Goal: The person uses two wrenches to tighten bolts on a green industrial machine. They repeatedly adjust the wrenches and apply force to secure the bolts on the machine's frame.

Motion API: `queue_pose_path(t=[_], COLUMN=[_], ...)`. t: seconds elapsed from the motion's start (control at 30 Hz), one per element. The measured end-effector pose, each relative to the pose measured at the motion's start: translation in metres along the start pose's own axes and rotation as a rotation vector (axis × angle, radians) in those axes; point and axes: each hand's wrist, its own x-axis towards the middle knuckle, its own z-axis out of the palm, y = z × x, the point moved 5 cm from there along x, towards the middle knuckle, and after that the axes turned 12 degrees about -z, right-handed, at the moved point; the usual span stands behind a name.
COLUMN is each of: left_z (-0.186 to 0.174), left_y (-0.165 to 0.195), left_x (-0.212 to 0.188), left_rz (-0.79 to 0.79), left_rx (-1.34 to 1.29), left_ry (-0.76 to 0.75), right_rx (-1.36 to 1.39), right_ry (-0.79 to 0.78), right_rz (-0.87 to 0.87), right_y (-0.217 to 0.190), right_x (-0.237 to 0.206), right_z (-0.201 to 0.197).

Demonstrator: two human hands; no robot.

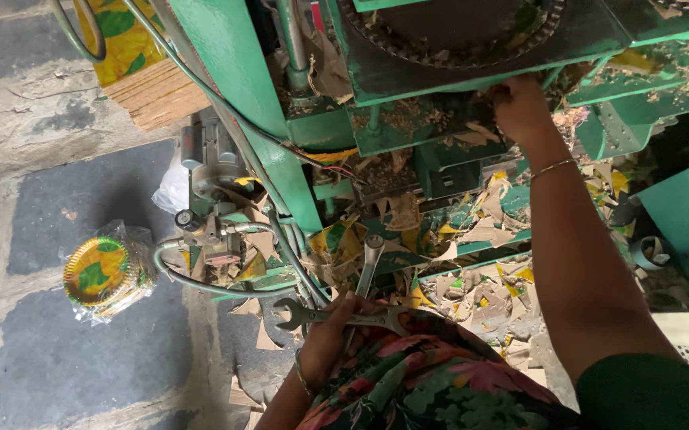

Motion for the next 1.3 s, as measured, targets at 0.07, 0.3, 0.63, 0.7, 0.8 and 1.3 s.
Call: queue_pose_path(t=[0.07, 0.3, 0.63, 0.7, 0.8, 1.3], left_z=[0.002, 0.006, 0.001, 0.003, 0.006, -0.001], left_y=[0.005, 0.004, -0.014, -0.017, -0.018, -0.009], left_x=[-0.001, -0.004, 0.004, 0.007, 0.01, 0.001], left_rz=[0.03, 0.003, -0.002, -0.003, 0.022, 0.005], left_rx=[-0.009, -0.053, -0.083, -0.079, -0.047, -0.005], left_ry=[-0.03, -0.044, 0.008, -0.016, -0.034, 0.014], right_rx=[-0.002, -0.206, -0.347, -0.353, -0.347, -0.59], right_ry=[-0.008, 0.504, 0.627, 0.61, 0.6, 0.387], right_rz=[-0.005, 0.108, -0.035, -0.05, -0.042, 0.364], right_y=[0.002, -0.01, -0.009, -0.014, -0.029, -0.007], right_x=[0.002, 0.006, 0.009, 0.008, -0.001, 0.008], right_z=[0.001, -0.001, -0.003, -0.004, -0.009, 0.006])
